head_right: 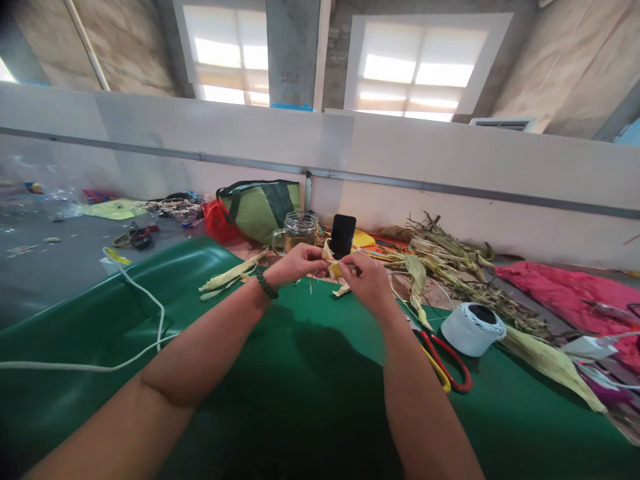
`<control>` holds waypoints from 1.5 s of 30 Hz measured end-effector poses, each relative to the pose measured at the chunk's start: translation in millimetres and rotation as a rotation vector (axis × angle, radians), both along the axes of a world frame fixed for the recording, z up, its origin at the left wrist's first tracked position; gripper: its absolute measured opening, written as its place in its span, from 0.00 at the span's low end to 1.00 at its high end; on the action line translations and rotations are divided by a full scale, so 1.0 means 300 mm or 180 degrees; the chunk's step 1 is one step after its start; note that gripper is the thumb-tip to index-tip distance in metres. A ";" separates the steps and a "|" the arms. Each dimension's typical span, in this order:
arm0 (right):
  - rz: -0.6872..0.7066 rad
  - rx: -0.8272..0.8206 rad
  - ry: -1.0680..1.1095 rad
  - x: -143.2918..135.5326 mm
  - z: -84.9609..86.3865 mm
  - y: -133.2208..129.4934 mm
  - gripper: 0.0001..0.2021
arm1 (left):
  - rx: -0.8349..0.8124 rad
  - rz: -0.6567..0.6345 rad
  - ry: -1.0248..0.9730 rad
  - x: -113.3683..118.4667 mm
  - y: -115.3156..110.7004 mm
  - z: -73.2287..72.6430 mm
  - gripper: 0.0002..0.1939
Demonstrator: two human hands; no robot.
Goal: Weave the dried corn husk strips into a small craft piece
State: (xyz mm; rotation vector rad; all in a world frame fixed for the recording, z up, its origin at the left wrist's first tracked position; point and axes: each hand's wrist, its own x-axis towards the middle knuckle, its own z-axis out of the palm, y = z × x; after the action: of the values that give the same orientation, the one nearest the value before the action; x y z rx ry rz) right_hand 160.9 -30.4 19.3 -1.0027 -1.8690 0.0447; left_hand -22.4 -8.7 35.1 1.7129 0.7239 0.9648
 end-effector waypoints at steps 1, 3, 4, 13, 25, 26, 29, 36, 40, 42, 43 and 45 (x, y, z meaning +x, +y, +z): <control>-0.0064 -0.0018 0.0045 -0.001 -0.002 0.000 0.11 | 0.0001 0.0011 -0.0009 0.002 -0.002 0.000 0.11; -0.0229 -0.0048 0.0151 -0.004 -0.006 -0.001 0.12 | 0.0020 0.0025 -0.0014 0.005 -0.004 0.000 0.11; -0.0285 -0.0067 0.0194 -0.004 -0.009 -0.002 0.13 | 0.0033 0.0027 -0.0007 0.006 -0.004 -0.001 0.11; -0.0085 -0.0053 -0.0036 -0.019 -0.009 -0.025 0.11 | 0.0194 0.0097 0.0078 0.014 0.005 -0.011 0.10; -0.0423 0.0272 -0.0077 -0.026 -0.013 -0.010 0.08 | 0.0192 0.0151 0.0117 0.026 -0.014 -0.008 0.14; -0.0387 0.0280 -0.0114 -0.030 -0.013 -0.013 0.09 | 0.0182 0.0154 0.0095 0.026 -0.014 -0.008 0.13; -0.0421 0.0376 -0.0189 -0.041 -0.017 -0.022 0.09 | 0.0135 0.0153 0.0036 0.026 -0.014 -0.008 0.12; -0.0733 0.0991 -0.0094 -0.061 -0.037 -0.018 0.12 | -0.0159 0.0130 -0.0083 0.034 -0.027 0.000 0.12; -0.0863 0.1199 0.0027 -0.071 -0.041 -0.023 0.11 | -0.0181 0.0093 -0.0174 0.049 -0.039 -0.002 0.13; -0.0852 0.1212 0.0022 -0.073 -0.039 -0.028 0.11 | -0.0143 0.0054 -0.0179 0.056 -0.040 -0.010 0.14; -0.0790 0.1210 0.0008 -0.073 -0.038 -0.030 0.10 | -0.0089 0.0055 -0.0159 0.060 -0.038 -0.015 0.14; -0.0591 0.1177 -0.0021 -0.073 -0.036 -0.032 0.10 | 0.0138 0.0116 -0.0069 0.065 -0.030 -0.030 0.14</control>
State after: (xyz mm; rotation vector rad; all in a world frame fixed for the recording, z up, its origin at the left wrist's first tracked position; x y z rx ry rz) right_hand 139.0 -40.1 8.5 -0.9102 -1.7008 -0.4006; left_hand -3.0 -17.6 26.0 1.7294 0.7270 1.0295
